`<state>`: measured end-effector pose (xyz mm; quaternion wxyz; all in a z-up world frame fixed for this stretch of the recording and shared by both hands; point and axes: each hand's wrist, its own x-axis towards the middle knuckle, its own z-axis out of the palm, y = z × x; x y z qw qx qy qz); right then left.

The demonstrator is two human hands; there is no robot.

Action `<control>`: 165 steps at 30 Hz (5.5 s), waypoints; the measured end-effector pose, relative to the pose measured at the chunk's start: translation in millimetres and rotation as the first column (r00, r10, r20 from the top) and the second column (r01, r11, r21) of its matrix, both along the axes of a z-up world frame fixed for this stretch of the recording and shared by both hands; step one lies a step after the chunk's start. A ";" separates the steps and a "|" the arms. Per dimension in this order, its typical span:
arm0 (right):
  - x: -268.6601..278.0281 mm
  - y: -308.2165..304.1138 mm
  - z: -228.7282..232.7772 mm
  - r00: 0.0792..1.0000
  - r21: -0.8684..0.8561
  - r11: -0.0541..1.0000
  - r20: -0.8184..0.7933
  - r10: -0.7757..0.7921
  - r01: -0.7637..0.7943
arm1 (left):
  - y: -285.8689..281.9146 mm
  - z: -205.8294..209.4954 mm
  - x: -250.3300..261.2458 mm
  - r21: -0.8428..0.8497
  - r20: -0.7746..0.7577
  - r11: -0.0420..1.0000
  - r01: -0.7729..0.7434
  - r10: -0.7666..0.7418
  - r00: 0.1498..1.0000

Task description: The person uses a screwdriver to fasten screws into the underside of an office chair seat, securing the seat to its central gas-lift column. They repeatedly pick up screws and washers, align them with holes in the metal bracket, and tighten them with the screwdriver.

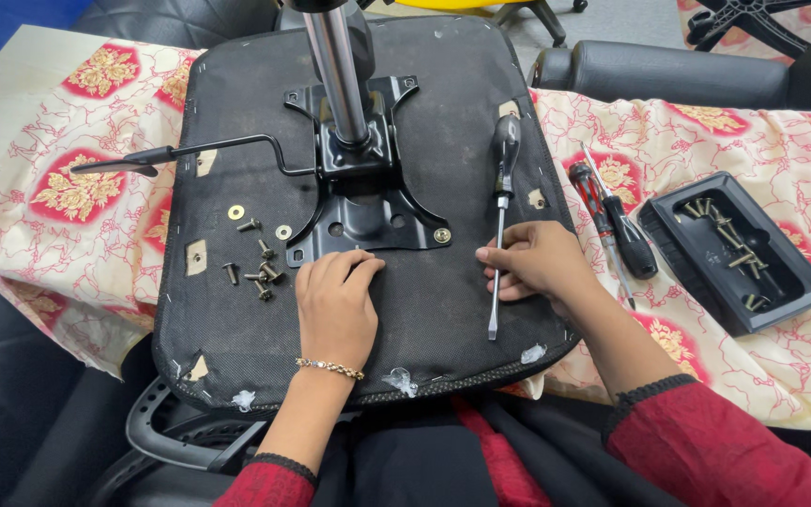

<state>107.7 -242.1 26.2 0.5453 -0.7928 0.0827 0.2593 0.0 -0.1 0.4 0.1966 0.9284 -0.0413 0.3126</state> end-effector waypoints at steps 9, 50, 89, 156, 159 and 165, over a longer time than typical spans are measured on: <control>-11.9 5.9 14.7 0.948 -0.346 0.938 0.286 0.138 -0.033 | -0.9 3.6 0.7 0.024 -0.001 1.000 0.011 -0.011 1.000; 30.3 -175.8 -55.1 0.878 -0.707 0.581 0.478 -0.027 0.403 | -1.1 10.4 3.4 -0.030 -0.103 1.000 0.010 -0.013 0.995; 14.4 -166.6 -76.8 0.841 -0.480 0.722 0.470 -0.267 0.497 | 1.5 9.5 1.6 -0.139 -0.049 0.989 0.050 -0.057 0.997; -18.6 52.1 10.9 0.868 0.353 0.934 0.478 -0.133 -0.051 | -4.5 19.4 -8.1 -0.400 0.058 0.908 0.128 -0.114 0.992; -31.6 73.4 7.9 0.897 0.339 0.936 0.437 -0.067 -0.095 | -5.7 21.7 -11.0 -0.363 0.101 0.903 0.229 -0.207 0.973; -34.1 88.1 -7.8 0.939 0.428 0.896 0.341 -0.038 -0.118 | -8.2 21.8 -12.2 -0.331 0.072 0.883 0.333 -0.328 0.942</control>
